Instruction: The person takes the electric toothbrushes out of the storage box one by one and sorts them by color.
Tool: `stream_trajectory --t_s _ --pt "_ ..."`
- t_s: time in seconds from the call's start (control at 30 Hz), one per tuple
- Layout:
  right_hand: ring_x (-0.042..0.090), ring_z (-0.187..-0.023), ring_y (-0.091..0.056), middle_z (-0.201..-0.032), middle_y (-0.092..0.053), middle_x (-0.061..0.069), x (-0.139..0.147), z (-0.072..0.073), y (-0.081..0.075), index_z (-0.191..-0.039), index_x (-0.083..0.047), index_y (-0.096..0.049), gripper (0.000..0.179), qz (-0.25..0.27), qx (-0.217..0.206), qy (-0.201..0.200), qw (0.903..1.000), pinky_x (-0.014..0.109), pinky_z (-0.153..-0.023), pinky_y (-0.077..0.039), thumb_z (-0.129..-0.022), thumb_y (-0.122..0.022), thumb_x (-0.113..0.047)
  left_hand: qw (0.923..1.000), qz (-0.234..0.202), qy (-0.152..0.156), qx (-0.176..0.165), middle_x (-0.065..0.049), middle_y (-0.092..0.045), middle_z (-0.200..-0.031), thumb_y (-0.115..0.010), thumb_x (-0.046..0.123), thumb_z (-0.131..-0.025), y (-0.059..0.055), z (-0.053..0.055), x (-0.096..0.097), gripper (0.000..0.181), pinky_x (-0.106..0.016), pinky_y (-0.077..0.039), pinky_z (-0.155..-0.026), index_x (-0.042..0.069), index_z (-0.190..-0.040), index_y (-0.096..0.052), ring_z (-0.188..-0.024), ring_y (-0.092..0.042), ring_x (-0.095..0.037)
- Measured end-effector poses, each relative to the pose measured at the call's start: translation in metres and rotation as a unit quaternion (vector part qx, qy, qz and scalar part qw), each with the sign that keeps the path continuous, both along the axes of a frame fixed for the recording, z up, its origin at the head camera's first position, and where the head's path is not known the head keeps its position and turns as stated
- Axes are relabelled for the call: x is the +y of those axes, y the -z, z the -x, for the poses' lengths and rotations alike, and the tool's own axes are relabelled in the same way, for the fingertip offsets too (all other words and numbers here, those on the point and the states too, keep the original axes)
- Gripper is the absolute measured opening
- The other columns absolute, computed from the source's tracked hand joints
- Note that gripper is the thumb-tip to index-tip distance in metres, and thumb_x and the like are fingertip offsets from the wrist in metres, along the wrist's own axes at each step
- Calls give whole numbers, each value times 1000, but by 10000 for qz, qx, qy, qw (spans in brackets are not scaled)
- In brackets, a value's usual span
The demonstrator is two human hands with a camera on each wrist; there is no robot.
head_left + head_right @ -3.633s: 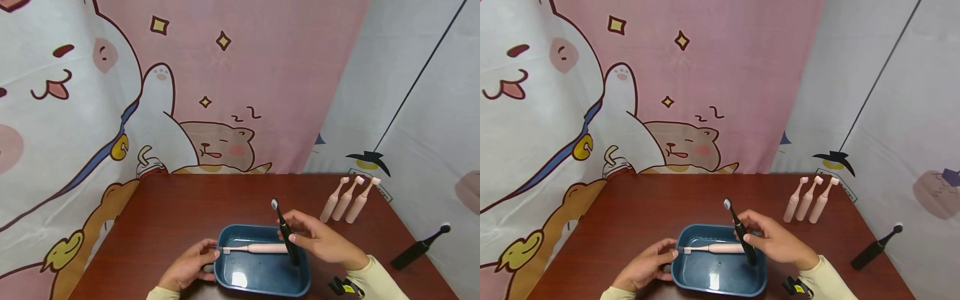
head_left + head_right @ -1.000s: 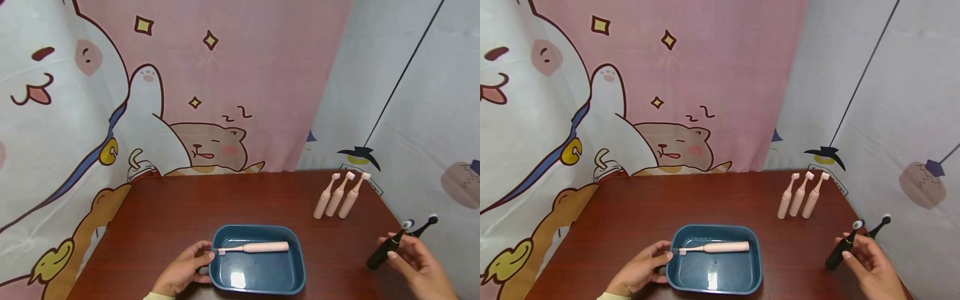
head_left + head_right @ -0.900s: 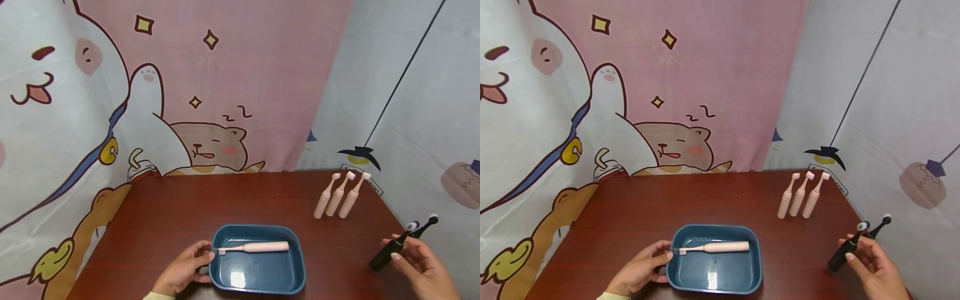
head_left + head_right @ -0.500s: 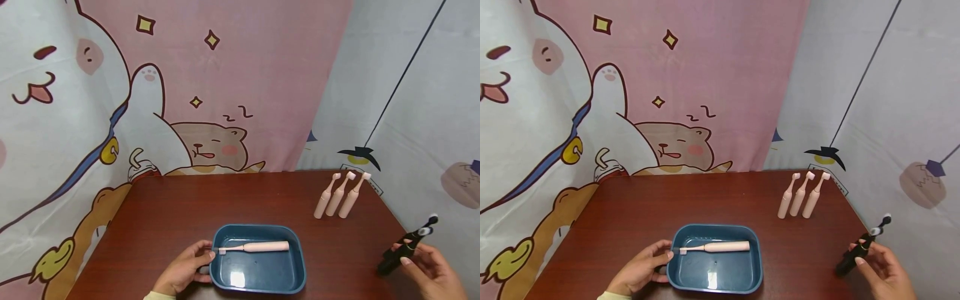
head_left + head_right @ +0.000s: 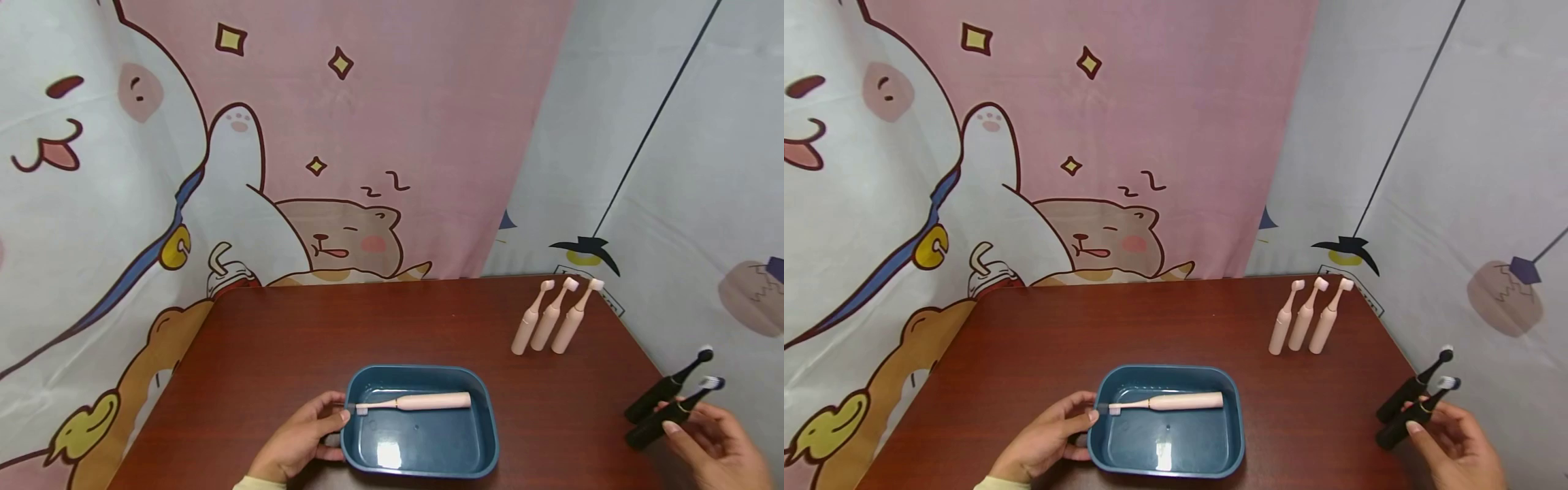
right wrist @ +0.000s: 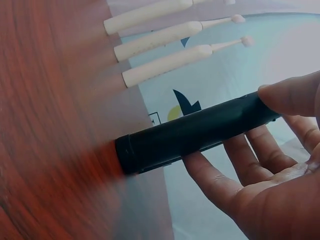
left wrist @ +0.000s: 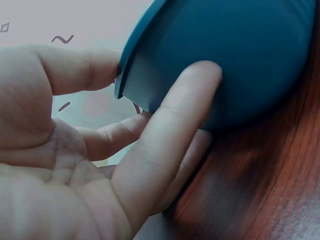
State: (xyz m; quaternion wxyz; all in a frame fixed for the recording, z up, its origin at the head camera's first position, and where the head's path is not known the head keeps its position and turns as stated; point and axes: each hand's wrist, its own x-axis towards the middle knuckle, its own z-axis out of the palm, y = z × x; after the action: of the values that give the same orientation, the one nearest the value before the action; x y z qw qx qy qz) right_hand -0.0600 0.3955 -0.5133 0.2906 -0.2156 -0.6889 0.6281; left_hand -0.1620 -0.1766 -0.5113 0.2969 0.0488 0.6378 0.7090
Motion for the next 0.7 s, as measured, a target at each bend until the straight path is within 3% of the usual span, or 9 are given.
stream_trajectory --t_s 0.13,0.37,0.7 --pt "-13 -78 -61 -96 -63 -25 1 3 0 -125 -15 -59 45 -255 -372 493 9978 7 -56 -51 -89 -63 11 10000 -3 17 -24 -19 -56 -124 -59 21 -100 0 0 0 52 -43 -61 -71 -3 -139 -37 -99 -66 -24" --pt "-16 -83 -52 -97 -54 -32 -2 5 -5 -126 -23 -59 46 -1031 -1232 1043 9815 0 -63 -41 -90 -66 4 10000 24 9 -13 -21 -55 -123 -60 21 -99 0 0 -1 52 -44 -61 -71 -4 -139 -38 -99 -66 -25" --pt "-19 -80 -47 -93 -49 -34 -4 5 -5 -128 -33 -53 48 -895 -1318 1161 9804 -1 -59 -40 -93 -65 -3 10000 51 -21 -30 -22 -54 -125 -60 23 -99 1 0 -1 53 -44 -61 -71 -3 -140 -38 -99 -66 -25"
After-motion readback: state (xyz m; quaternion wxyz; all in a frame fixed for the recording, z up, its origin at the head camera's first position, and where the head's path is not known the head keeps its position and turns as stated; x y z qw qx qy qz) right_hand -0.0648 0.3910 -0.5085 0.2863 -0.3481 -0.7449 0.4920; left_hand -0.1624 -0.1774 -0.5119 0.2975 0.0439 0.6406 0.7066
